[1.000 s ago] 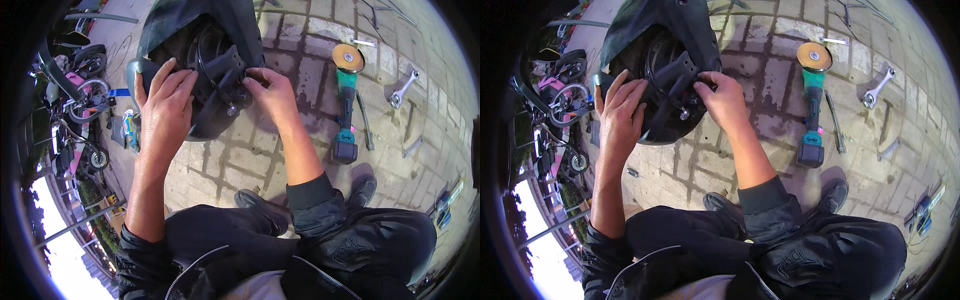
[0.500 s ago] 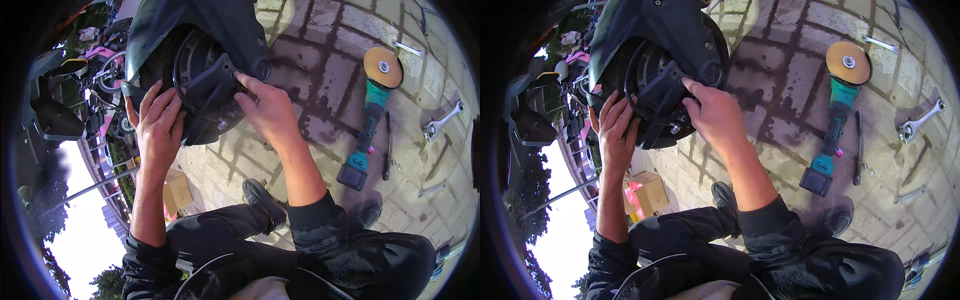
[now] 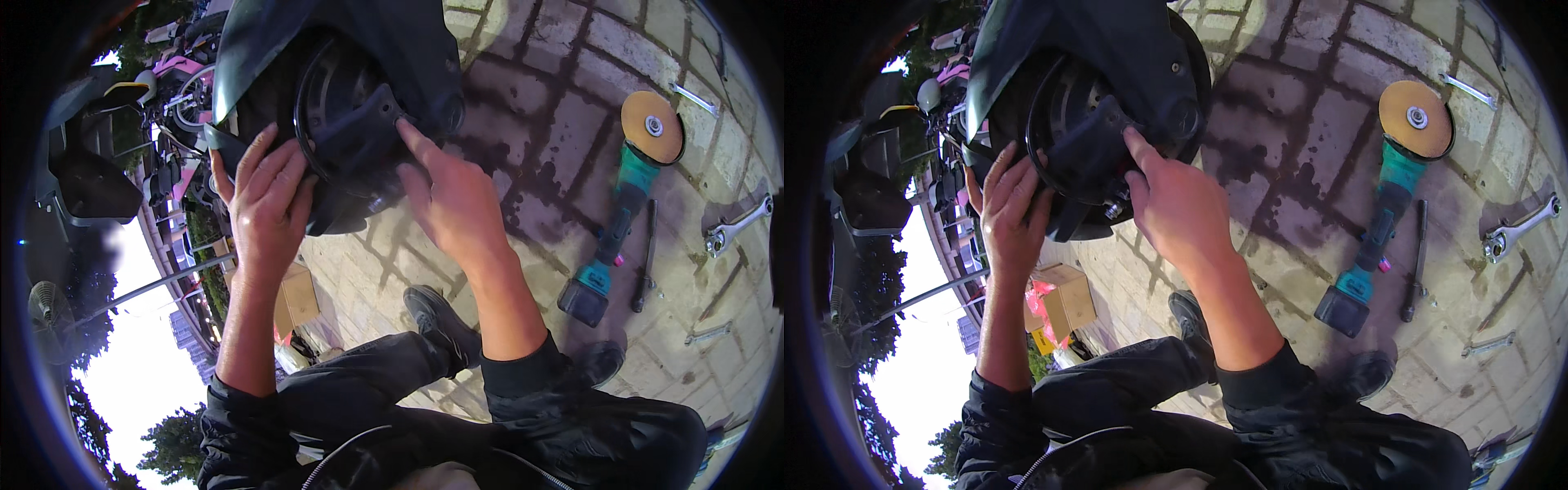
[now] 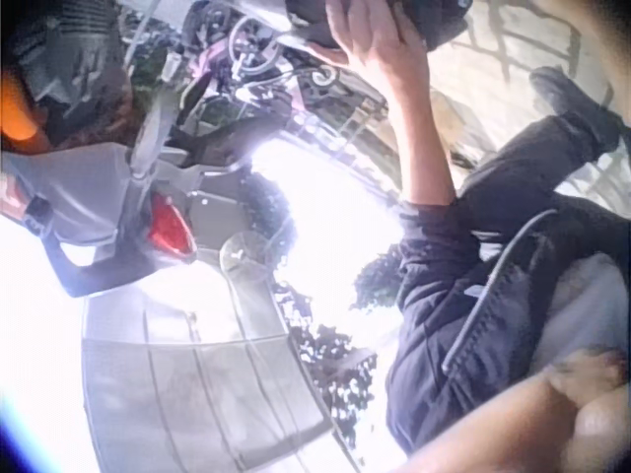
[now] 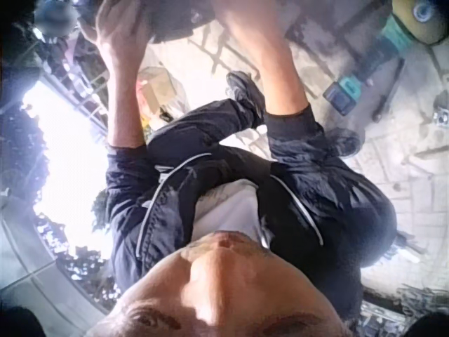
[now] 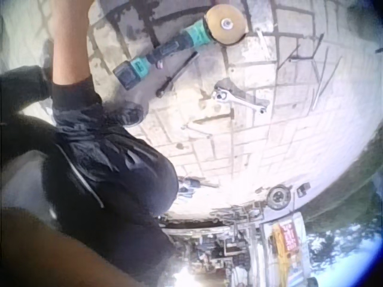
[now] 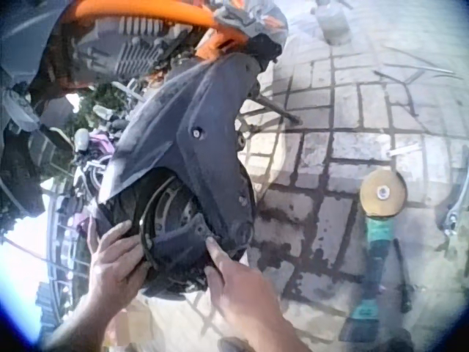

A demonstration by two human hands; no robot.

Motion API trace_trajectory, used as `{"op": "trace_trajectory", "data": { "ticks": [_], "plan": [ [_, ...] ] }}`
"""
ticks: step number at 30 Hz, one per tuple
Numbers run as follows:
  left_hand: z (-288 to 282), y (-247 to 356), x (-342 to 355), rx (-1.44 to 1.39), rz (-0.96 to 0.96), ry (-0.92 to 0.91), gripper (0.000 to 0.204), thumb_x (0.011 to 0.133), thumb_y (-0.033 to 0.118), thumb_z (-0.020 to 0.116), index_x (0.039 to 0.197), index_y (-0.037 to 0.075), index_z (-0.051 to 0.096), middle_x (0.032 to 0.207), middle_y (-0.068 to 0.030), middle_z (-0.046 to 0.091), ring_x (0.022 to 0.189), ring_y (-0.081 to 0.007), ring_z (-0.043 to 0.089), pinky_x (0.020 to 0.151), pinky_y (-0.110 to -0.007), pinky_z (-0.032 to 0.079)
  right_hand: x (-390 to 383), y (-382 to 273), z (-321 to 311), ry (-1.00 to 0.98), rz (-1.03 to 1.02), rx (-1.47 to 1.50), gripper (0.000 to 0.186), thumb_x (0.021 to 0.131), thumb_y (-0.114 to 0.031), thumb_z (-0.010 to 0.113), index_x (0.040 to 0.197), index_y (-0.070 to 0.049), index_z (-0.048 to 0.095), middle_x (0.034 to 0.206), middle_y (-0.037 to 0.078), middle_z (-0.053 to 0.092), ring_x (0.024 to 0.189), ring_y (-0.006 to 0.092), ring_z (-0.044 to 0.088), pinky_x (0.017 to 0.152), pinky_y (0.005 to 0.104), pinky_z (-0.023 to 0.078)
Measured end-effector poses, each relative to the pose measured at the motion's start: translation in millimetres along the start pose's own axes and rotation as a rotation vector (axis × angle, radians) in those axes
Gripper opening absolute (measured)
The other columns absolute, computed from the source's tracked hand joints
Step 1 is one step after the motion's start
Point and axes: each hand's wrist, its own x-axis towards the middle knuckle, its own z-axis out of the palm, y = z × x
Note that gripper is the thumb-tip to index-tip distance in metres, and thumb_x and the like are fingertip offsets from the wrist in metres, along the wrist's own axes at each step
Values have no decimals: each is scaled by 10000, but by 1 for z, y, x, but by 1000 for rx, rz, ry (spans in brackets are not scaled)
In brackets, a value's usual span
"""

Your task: The person cleans a small electrical component by hand, holds a power grinder, and aligns a mudguard on a scooter before coiling a cable.

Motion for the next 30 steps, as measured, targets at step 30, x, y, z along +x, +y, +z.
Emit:
{"op": "trace_trajectory", "data": {
  "ticks": [30],
  "plan": [
    [-2, 9, 4, 7, -25, -15, 366, 800, 20, 695, 1156, 105, 703, 1204, -14, 680, 1277, -198, 539, 1180, -505, 90, -4, 25, 6, -109, -4, 62, 380, 884, -146, 503, 1232, -86, 642, 957, 241, 678, 913, 396, 654, 854, 461, 517]
  ]
}}
